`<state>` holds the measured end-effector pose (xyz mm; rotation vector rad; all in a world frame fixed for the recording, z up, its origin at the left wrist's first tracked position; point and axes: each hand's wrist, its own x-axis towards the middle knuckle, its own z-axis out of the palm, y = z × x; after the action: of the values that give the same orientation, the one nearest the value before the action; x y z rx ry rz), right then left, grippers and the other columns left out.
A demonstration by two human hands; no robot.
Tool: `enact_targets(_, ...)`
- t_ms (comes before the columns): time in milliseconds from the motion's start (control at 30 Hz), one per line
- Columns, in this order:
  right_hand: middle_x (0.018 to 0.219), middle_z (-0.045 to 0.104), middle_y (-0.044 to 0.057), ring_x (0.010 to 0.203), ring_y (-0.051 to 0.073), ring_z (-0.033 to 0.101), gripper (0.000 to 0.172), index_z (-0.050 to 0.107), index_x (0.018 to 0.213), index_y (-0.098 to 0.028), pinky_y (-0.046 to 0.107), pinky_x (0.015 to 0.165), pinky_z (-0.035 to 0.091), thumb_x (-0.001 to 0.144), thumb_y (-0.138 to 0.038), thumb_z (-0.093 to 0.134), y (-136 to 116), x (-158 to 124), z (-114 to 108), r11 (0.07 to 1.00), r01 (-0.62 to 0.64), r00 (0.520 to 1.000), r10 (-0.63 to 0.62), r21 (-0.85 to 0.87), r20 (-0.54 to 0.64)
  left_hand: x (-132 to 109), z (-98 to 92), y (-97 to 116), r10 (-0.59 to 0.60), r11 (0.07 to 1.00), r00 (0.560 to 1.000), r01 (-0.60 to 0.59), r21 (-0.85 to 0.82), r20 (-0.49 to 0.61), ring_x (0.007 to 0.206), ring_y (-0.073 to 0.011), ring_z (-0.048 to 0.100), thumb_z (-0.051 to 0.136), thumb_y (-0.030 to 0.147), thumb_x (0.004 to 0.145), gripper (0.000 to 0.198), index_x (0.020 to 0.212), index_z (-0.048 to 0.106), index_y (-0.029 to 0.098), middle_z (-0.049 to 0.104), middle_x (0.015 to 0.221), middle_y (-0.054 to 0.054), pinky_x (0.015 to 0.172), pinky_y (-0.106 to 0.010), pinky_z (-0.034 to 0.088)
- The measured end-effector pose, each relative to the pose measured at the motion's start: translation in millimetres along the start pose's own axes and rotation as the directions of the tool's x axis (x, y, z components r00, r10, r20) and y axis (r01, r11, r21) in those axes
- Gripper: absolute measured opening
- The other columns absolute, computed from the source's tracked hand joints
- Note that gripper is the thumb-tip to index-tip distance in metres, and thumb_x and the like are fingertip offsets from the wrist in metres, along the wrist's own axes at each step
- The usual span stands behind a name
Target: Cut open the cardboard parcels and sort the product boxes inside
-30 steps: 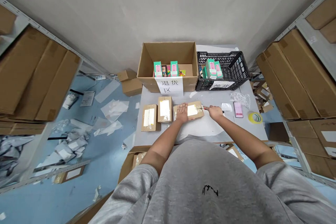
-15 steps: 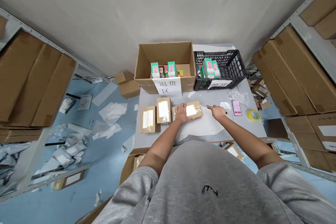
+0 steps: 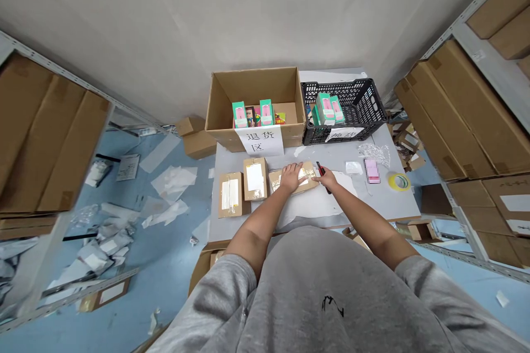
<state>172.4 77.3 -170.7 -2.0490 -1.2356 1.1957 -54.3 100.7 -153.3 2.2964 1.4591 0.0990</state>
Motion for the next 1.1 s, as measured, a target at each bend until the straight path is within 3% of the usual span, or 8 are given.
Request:
enact_targets(133,0.118,0.084,0.007,0.104,0.027,0.078,0.077,0.074,0.135,-0.023,0.037,0.092,0.061,0.065,-0.037,0.103,0,3,0,0.993,-0.105,0.994,0.106,-0.044,0.014,1,2.7,1,0.017,0.998,1.000,-0.017,0.068,0.005,0.136,-0.0369,0.057,0.050,0.061,0.113,0.071,0.172,0.047,0.022,0.064,0.152,-0.020,0.118,-0.047,0.040)
enact_targets(333,0.130,0.082,0.009,0.116,0.030,0.077,0.062,0.072,0.139,-0.028,0.038,0.097,0.061,0.081,-0.036,0.093,-7,-12,4,0.985,-0.084,0.996,0.086,-0.151,0.006,7,0.9,5,0.031,0.986,0.998,-0.039,0.163,0.047,0.130,-0.0386,0.060,0.051,0.055,0.114,0.069,0.172,0.048,0.017,0.066,0.142,-0.024,0.115,-0.048,0.042)
enact_targets(467,0.108,0.081,0.005,0.083,0.022,0.078,0.039,0.067,0.138,-0.028,0.031,0.076,0.062,0.100,-0.037,0.071,-3,-30,1,0.991,-0.133,0.991,0.133,-0.016,-0.009,6,-1.5,4,0.048,0.982,0.997,-0.057,0.178,0.056,0.131,-0.0379,0.060,0.049,0.053,0.115,0.069,0.173,0.046,0.015,0.066,0.143,-0.024,0.115,-0.047,0.043)
enact_targets(567,0.087,0.073,-0.001,0.058,0.016,0.068,0.031,0.063,0.134,-0.027,0.026,0.060,0.057,0.105,-0.038,0.061,-2,-38,-3,0.974,-0.189,0.982,0.185,0.125,0.045,5,-3.1,4,0.042,0.989,0.998,-0.049,0.137,0.052,0.135,-0.0372,0.059,0.048,0.052,0.115,0.069,0.173,0.044,0.015,0.065,0.147,-0.024,0.119,-0.048,0.042)
enact_targets(700,0.081,0.068,-0.003,0.057,0.016,0.066,0.026,0.062,0.119,-0.027,0.026,0.057,0.055,0.100,-0.043,0.067,-6,-39,-1,0.962,-0.157,0.988,0.151,0.222,0.043,1,-4.5,7,0.050,0.998,0.998,-0.051,0.047,0.041,0.155,-0.0369,0.048,0.047,0.054,0.113,0.074,0.175,0.040,0.014,0.054,0.166,-0.025,0.132,-0.051,0.030)
enact_targets(900,0.083,0.065,-0.002,0.064,0.019,0.066,0.033,0.061,0.117,-0.027,0.032,0.063,0.058,0.091,-0.045,0.068,-4,-32,1,0.950,-0.120,0.993,0.121,0.290,0.012,-36,-0.9,-1,0.015,0.997,0.996,-0.022,0.071,0.092,0.174,-0.0512,0.005,0.084,0.074,0.080,0.138,0.183,0.017,0.011,0.019,0.185,-0.031,0.135,-0.076,-0.001)
enact_targets(1000,0.087,0.065,-0.003,0.064,0.017,0.062,0.048,0.062,0.123,-0.028,0.033,0.067,0.057,0.083,-0.051,0.073,5,-33,-5,0.948,-0.060,0.998,0.060,0.312,0.009,-54,-2.0,-15,0.017,0.997,0.994,-0.025,0.068,0.108,0.175,-0.0503,0.007,0.093,0.056,0.076,0.135,0.183,0.020,0.019,0.016,0.187,-0.029,0.136,-0.075,0.000)
enact_targets(1100,0.083,0.064,-0.004,0.065,0.017,0.059,0.061,0.064,0.124,-0.026,0.034,0.067,0.055,0.078,-0.063,0.078,13,-40,-11,0.929,-0.016,0.999,0.003,0.370,0.036,-47,-11.3,-30,0.018,0.999,0.987,-0.024,0.037,0.160,0.174,-0.0493,0.017,0.098,0.048,0.072,0.134,0.182,0.027,0.022,0.020,0.186,-0.027,0.139,-0.070,0.008)
